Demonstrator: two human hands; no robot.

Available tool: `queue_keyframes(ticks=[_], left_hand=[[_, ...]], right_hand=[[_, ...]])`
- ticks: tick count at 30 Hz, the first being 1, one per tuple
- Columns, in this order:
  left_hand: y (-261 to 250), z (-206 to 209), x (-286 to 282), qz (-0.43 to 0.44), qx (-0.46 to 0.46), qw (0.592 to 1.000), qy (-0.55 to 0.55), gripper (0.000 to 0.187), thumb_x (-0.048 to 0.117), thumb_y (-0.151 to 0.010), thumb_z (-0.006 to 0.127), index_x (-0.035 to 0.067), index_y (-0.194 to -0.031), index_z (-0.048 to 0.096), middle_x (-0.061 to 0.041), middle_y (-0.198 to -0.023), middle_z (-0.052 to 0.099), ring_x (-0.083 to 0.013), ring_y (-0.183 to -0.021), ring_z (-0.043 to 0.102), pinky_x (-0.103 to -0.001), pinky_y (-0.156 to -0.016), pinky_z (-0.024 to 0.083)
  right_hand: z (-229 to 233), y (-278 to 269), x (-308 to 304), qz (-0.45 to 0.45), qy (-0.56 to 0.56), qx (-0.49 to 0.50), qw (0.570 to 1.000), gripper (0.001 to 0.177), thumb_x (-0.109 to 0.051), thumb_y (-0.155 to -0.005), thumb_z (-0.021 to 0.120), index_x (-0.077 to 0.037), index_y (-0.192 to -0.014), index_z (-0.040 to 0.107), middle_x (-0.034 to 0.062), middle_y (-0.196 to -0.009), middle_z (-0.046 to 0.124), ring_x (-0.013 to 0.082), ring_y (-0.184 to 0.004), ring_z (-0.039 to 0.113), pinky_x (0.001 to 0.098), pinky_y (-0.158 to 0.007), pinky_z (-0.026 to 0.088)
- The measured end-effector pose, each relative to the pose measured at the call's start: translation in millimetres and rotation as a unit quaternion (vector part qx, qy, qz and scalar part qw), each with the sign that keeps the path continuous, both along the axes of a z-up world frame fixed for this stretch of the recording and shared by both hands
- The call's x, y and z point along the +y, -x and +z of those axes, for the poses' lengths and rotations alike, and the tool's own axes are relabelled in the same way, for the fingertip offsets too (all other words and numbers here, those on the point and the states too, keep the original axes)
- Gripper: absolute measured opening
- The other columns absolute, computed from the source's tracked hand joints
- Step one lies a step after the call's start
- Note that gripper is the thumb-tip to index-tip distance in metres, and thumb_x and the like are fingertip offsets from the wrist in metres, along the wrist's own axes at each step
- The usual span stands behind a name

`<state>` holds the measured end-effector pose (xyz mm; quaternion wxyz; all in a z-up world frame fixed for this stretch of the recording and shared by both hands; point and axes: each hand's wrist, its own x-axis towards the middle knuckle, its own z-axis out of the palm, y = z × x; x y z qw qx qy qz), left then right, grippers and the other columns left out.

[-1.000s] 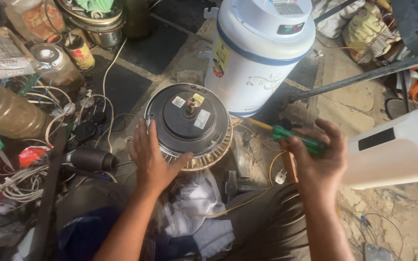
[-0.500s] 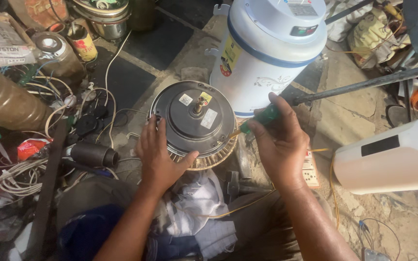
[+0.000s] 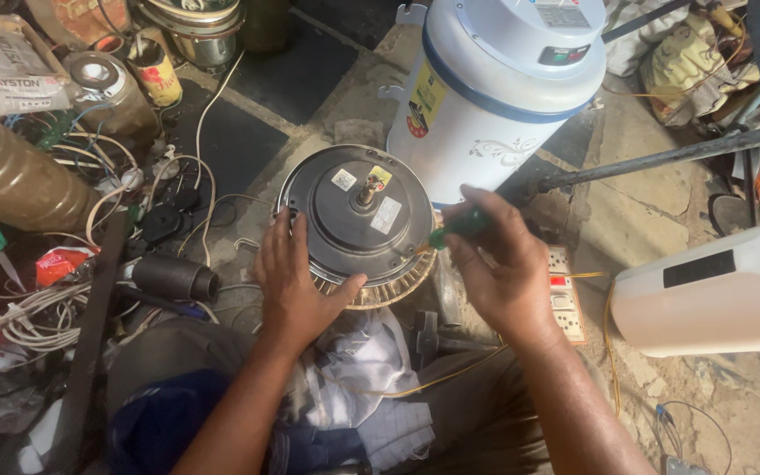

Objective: The person sits on the floor and works on a circular electric motor. They use a screwdriver to pry at the edges of the motor casing and a hammer to tap the central shaft, attempting to disassemble or adjust the component.

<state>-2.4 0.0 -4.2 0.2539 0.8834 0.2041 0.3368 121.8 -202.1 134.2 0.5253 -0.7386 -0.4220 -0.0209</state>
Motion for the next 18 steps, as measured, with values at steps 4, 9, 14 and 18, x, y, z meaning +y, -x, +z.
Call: queue_keyframes(ticks=[4, 9, 14, 18], left_hand=[[1.2, -0.3, -1.5, 0.007, 0.006, 1.0, 0.004, 0.113, 0.058, -0.07, 0.084, 0.0, -0.153, 0.034, -0.031, -0.16, 0.031, -0.0507, -0.146, 0.031, -0.068, -0.113, 0.024], [1.4, -0.3, -0.9, 0.006, 0.006, 1.0, 0.006, 0.114, 0.058, -0.07, 0.085, 0.0, -0.153, 0.033, -0.03, -0.16, 0.031, -0.05, -0.147, 0.031, -0.068, -0.114, 0.025], [1.5, -0.9, 0.0, 0.004, 0.01, 1.0, 0.005, 0.114, 0.058, -0.07, 0.085, 0.0, -0.154, 0.032, -0.03, -0.16, 0.03, -0.0497, -0.148, 0.03, -0.069, -0.113, 0.023], [0.8, -0.4, -0.5, 0.004, 0.01, 1.0, 0.013, 0.114, 0.058, -0.07, 0.085, 0.0, -0.153, 0.032, -0.03, -0.16, 0.031, -0.0492, -0.148, 0.03, -0.068, -0.113, 0.023]], right_hand=[[5.5, 6.2, -3.5, 0.05, 0.029, -0.078, 0.995, 0.052, 0.009, -0.094, 0.07, -0.005, -0.141, 0.052, 0.0095, -0.122, 0.072, 0.0151, -0.108, 0.073, 0.03, -0.096, 0.06], [9.3, 10.0, -3.0, 0.046, 0.022, -0.07, 0.996, 0.053, 0.011, -0.094, 0.067, -0.003, -0.143, 0.05, 0.0112, -0.123, 0.07, 0.0173, -0.111, 0.071, 0.0322, -0.099, 0.059], [9.6, 7.3, -3.1, 0.038, 0.014, -0.065, 0.997, 0.053, 0.011, -0.096, 0.065, -0.003, -0.144, 0.049, 0.0114, -0.122, 0.069, 0.0179, -0.114, 0.071, 0.0332, -0.104, 0.059], [6.1, 6.4, -2.1, 0.047, 0.012, -0.047, 0.998, 0.054, 0.012, -0.096, 0.064, -0.003, -0.145, 0.048, 0.0117, -0.122, 0.069, 0.0173, -0.113, 0.071, 0.0324, -0.102, 0.059]])
